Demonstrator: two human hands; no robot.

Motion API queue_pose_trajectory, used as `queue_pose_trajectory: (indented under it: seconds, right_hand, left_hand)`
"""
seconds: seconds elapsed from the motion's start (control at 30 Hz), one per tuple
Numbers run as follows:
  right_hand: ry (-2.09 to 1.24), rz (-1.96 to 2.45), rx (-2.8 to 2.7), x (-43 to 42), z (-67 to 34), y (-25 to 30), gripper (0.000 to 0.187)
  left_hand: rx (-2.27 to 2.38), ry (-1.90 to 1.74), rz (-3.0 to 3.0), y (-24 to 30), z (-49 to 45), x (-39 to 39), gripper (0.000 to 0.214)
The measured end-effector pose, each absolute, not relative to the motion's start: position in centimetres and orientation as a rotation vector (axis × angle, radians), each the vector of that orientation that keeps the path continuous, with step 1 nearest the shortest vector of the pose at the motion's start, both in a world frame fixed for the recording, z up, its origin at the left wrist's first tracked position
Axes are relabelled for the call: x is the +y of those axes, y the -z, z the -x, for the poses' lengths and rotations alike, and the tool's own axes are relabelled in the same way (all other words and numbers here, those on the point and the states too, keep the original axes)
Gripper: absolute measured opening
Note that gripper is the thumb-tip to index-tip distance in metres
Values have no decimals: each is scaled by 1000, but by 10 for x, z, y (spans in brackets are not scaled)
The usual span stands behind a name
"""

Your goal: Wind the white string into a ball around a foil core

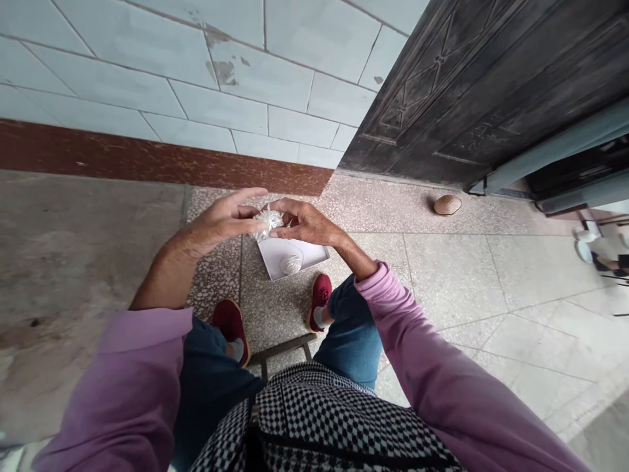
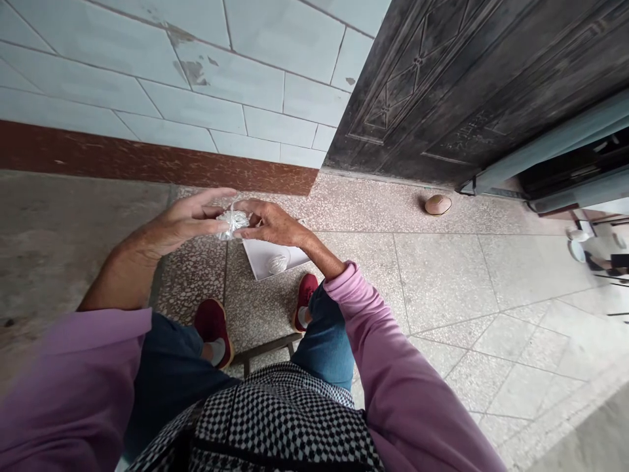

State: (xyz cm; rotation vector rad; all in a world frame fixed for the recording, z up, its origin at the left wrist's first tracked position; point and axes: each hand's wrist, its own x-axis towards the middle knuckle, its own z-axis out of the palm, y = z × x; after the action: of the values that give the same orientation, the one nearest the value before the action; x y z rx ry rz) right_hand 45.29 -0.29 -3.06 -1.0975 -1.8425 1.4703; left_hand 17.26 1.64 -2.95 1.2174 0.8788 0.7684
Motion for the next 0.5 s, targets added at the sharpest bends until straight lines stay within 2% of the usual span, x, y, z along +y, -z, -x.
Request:
queue_pose_trajectory:
  seconds: [0.2,0.33,0.43,0.5]
  right_hand:
    - [-1560,1002,-1718,-7,-448,31,56]
    - [-1749,1052,-1581,-16,-446,10,58]
    - [-1789,1103,-1514,-19,-446,3,56]
    - [-1784,1051,-1479,-16,-446,6,61]
  left_hand:
    - [905,-1116,-1215,23,-177,18,55]
    - [807,-945,-1245,25,-195,16,49]
    - [828,-871,-1207,33,-199,17,55]
    - [858,-879,-1205,40,-198,19,56]
